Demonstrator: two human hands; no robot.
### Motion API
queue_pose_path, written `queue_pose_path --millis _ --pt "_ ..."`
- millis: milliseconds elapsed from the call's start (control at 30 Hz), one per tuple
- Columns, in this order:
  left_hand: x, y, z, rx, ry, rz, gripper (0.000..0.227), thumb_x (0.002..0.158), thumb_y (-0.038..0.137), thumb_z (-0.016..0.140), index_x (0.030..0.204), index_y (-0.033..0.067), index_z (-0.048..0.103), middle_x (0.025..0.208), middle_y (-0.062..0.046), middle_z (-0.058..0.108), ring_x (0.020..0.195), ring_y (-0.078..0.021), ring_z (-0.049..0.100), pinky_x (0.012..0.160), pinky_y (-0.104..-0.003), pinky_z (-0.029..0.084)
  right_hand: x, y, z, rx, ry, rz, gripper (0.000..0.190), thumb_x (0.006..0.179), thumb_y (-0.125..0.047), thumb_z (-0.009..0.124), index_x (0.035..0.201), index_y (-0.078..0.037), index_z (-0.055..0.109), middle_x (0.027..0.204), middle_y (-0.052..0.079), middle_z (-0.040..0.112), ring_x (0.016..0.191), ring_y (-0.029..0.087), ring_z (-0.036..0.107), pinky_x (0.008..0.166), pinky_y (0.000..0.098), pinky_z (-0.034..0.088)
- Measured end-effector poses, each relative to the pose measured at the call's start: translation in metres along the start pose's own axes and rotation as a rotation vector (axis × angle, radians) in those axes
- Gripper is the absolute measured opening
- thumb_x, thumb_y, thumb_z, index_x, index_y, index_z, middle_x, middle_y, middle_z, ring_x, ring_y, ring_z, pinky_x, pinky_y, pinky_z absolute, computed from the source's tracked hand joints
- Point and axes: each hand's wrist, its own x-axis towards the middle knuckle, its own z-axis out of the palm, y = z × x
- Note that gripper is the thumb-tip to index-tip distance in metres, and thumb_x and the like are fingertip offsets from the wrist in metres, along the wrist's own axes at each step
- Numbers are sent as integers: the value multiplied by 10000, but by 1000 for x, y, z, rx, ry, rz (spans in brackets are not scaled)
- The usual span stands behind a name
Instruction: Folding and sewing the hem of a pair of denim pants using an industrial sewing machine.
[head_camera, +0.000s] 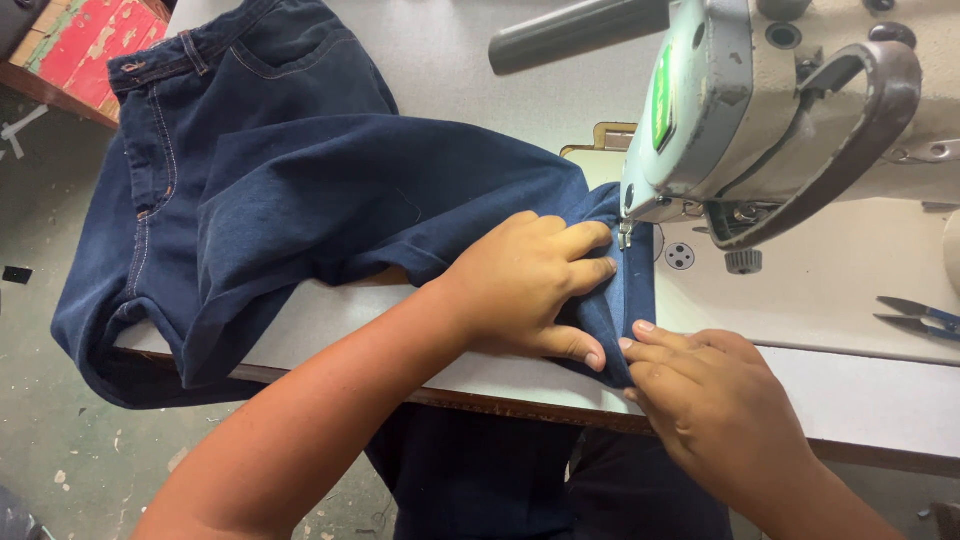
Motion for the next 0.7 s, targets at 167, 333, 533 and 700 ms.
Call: queue_pose_path --millis 167,333,533,700 --pt "3 -8 0 10 9 34 834 796 809 513 1127 70 711 1167 -109 609 742 -323 591 595 -482 397 5 2 2 -34 -8 13 124 944 -213 647 977 -142 743 1129 -31 779 1239 175 674 950 395 464" --pt "5 -16 2 2 13 41 840 802 811 497 1130 69 716 1153 -97 607 748 -326 593 599 -485 402 8 7 5 -18 4 8 105 924 -188 669 958 -124 746 1121 -3 784 1233 195 683 936 403 488" --pt "9 -25 3 -20 30 67 816 823 795 494 1106 63 715 1105 -102 599 724 -333 586 580 -482 394 14 9 6 -15 36 -15 150 909 -161 694 1017 -77 753 1125 38 778 1213 220 691 1002 391 508" --pt "13 -32 1 -11 41 82 823 833 794 475 1099 54 719 1084 -106 591 713 -335 587 572 -484 397 21 12 4 -17 21 6 135 916 -170 681 993 -91 759 1125 29 784 1220 216 692 980 399 506"
